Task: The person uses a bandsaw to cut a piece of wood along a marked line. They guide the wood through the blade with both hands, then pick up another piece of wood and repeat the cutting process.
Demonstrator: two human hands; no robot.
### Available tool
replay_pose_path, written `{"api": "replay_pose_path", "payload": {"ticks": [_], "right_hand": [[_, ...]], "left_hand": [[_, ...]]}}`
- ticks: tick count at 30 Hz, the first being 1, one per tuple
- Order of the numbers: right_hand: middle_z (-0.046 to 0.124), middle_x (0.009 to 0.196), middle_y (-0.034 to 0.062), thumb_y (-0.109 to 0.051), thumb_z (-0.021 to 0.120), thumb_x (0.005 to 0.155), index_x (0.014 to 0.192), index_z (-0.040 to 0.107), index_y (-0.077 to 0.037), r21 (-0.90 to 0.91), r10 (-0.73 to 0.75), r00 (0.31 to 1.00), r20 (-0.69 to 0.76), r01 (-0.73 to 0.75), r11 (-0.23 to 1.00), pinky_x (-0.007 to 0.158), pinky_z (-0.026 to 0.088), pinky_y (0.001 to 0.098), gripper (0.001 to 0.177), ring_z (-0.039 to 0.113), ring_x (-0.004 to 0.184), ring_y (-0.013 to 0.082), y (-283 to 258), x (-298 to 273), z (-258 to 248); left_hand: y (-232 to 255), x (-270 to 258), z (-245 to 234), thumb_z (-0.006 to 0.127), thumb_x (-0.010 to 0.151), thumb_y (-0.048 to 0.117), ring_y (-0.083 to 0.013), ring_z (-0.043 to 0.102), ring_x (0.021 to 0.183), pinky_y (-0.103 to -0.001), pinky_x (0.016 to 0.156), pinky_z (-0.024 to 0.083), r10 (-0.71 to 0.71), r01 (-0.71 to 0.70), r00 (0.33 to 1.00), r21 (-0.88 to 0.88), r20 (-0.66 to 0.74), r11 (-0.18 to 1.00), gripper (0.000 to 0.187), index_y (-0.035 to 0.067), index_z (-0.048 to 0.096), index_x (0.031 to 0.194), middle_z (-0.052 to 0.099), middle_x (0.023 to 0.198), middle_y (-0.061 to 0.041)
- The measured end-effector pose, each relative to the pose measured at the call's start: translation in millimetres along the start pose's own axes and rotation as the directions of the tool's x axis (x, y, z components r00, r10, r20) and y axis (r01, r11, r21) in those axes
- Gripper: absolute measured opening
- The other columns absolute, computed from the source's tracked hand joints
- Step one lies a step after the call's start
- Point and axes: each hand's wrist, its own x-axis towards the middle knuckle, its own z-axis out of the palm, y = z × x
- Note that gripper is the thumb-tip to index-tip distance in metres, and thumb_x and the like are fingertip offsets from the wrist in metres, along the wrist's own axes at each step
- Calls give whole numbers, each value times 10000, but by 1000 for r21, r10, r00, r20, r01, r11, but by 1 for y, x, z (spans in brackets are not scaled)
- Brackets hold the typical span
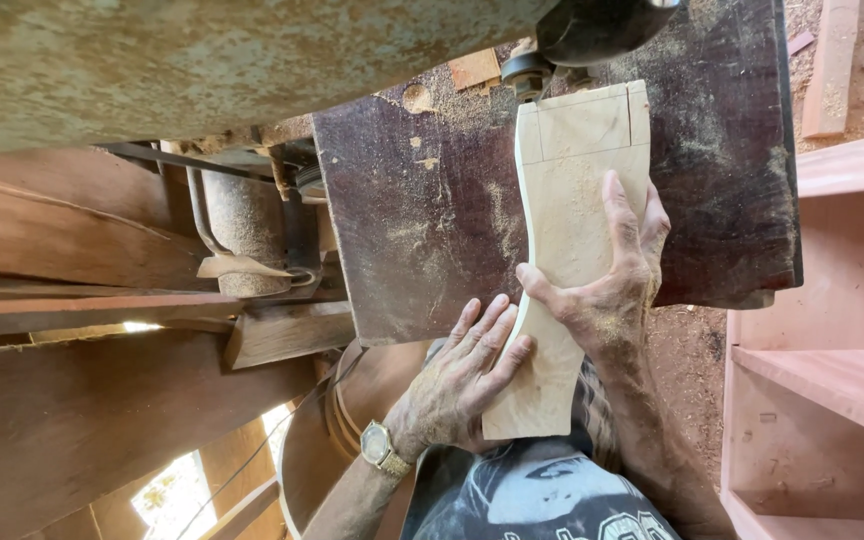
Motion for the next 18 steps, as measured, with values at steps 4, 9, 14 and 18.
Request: {"api": "replay_pose_path", "payload": {"ticks": [4,9,14,18], "right_hand": [[305,1559,313,-349,964,602,1608,371,-91,26,7,1000,9,-8,1000,1129,472,525,1196,421,1428,427,0,1,1],[316,1563,307,-354,979,599,1605,386,-85,-10,-12,1000,-8,12,1000,1155,451,533,1199,411,1445,434,-1,2,-1],[332,1552,298,-363,984,595,1609,388,-74,-2,-10,1000,0,10,1000,1173,434,535,1211,409,1445,434,0,5,-2],[343,1546,288,-364,982,595,1595,398,-54,-5,-20,1000,12,20,1000,1171,435,521,1199,418,1434,426,-1,7,-6]], "left_hand": [[1,3,-3,872,471,269,-499,290,1544,-625,1306,128,-19,19,999,-9,27,1000,1196,-33,375,1516,373,1567,-357],[1,2,-2,877,477,271,-496,292,1550,-619,1313,126,-24,24,999,-2,31,1000,1192,-27,380,1519,374,1576,-348],[2,4,0,887,573,331,-490,284,1570,-612,1331,120,-11,11,1000,20,-2,1000,1146,-23,375,1536,362,1593,-350],[3,4,4,884,615,398,-505,274,1560,-618,1320,113,-20,21,1000,16,-10,1000,1132,-31,373,1530,350,1586,-365]]}}
